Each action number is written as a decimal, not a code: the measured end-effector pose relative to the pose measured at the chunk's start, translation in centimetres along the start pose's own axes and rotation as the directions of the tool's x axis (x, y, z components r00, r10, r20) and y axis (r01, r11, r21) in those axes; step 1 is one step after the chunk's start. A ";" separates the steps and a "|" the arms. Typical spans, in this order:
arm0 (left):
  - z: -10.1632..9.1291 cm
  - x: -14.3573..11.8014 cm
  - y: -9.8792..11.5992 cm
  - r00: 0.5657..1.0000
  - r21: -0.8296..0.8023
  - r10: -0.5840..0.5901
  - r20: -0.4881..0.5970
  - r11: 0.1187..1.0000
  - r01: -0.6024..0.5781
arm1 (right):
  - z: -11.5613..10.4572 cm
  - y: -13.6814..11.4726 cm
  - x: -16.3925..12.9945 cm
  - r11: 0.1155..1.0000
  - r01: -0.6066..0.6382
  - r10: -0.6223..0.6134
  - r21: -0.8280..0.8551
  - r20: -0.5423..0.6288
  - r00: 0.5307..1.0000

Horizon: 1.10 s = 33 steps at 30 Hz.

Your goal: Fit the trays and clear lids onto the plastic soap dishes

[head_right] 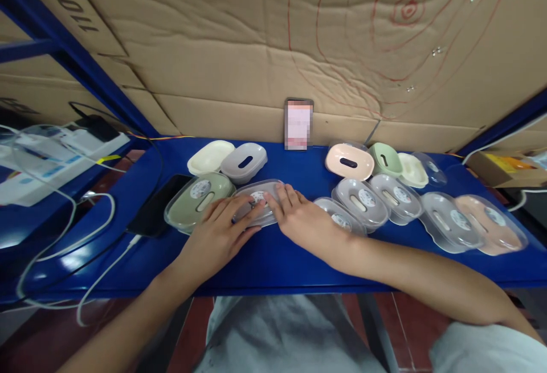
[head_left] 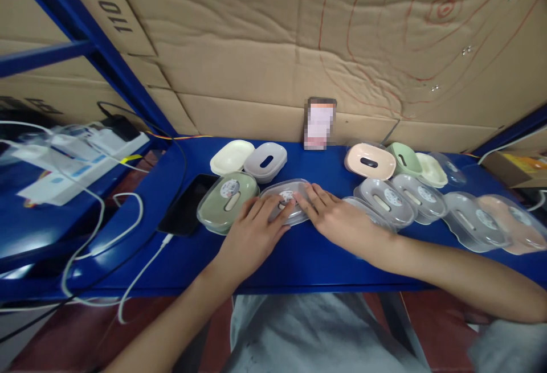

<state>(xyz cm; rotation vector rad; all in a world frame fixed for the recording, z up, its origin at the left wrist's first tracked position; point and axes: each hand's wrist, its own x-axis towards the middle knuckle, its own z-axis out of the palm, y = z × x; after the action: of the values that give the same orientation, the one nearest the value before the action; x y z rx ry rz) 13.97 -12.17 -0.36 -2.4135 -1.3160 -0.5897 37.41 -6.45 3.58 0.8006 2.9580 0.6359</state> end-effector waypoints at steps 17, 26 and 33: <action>0.2 -0.4 0.0 0.990 -0.324 -0.077 0.115 0.940 0.111 | -1.5 3.1 1.2 0.864 -0.034 -0.053 0.503 0.159 0.986; -1.6 0.2 0.5 0.999 -0.332 -0.040 -0.019 0.943 0.031 | -3.1 4.0 -2.4 0.871 -0.021 0.043 0.491 -0.033 0.999; -2.5 1.0 3.4 0.982 -0.301 0.186 0.044 0.940 -0.164 | -3.7 9.0 -16.2 0.751 -0.554 0.641 0.359 -0.199 0.741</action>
<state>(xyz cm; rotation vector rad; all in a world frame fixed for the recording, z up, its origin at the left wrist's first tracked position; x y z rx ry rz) 16.80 -14.41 2.02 -2.7823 -1.0868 -0.6988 55.44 -8.63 8.98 1.9159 3.0673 0.3656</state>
